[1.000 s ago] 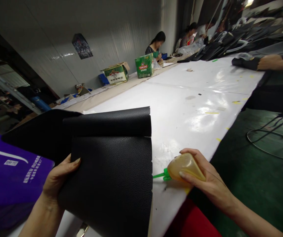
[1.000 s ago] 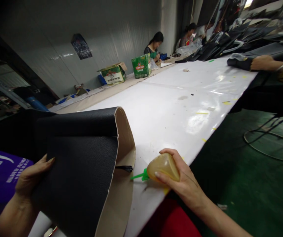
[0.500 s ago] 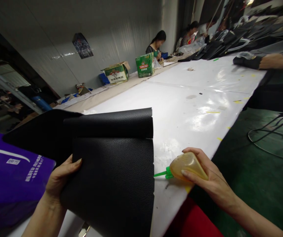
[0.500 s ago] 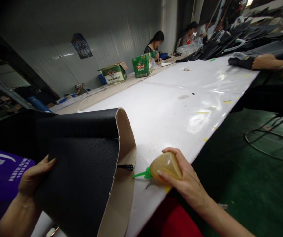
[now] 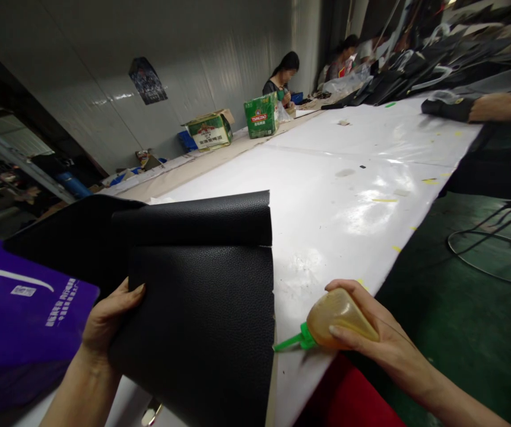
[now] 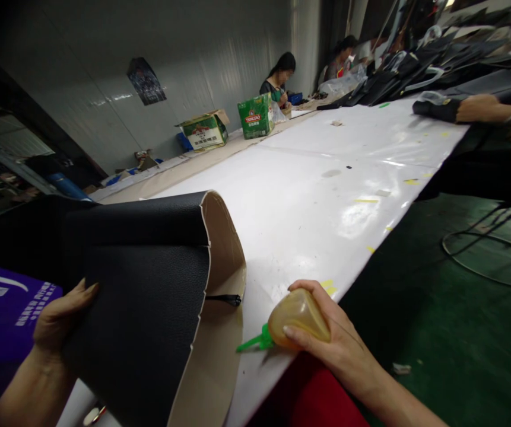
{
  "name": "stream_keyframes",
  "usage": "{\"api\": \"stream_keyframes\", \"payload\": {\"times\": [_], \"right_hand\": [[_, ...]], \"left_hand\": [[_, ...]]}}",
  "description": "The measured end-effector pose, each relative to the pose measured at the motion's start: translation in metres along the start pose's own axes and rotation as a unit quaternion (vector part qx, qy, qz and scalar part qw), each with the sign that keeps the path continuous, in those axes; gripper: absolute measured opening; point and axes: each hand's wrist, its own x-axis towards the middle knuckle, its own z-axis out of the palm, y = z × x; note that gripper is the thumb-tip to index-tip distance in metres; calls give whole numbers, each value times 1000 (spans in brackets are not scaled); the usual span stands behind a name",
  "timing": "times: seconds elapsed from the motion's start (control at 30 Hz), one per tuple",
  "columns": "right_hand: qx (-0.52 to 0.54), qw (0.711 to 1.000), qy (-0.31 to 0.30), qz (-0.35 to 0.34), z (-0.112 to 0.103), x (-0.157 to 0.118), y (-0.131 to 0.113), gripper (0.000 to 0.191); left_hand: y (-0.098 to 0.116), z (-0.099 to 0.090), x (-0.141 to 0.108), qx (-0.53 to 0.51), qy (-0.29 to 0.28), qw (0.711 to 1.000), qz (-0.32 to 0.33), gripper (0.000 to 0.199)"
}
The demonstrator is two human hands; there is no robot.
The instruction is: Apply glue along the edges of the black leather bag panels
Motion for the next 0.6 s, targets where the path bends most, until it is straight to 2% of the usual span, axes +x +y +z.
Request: {"api": "stream_keyframes", "payload": {"times": [0.1, 0.23, 0.3, 0.5, 0.6], "right_hand": [[29, 999, -14, 23, 3, -4, 0, 49], [-19, 999, 43, -1, 1, 3, -1, 47], [-36, 998, 52, -6, 1, 3, 0, 46], [36, 997, -59, 31, 6, -8, -3, 48], [-1, 1000, -23, 4, 4, 3, -7, 47]], "left_hand": [[0, -4, 2, 3, -22, 1000, -11, 36], [1, -7, 4, 27, -41, 999, -8, 33], [1, -8, 3, 39, -47, 998, -4, 34], [0, -11, 2, 38, -77, 996, -3, 35], [-1, -11, 4, 43, -87, 995, -4, 36]]}}
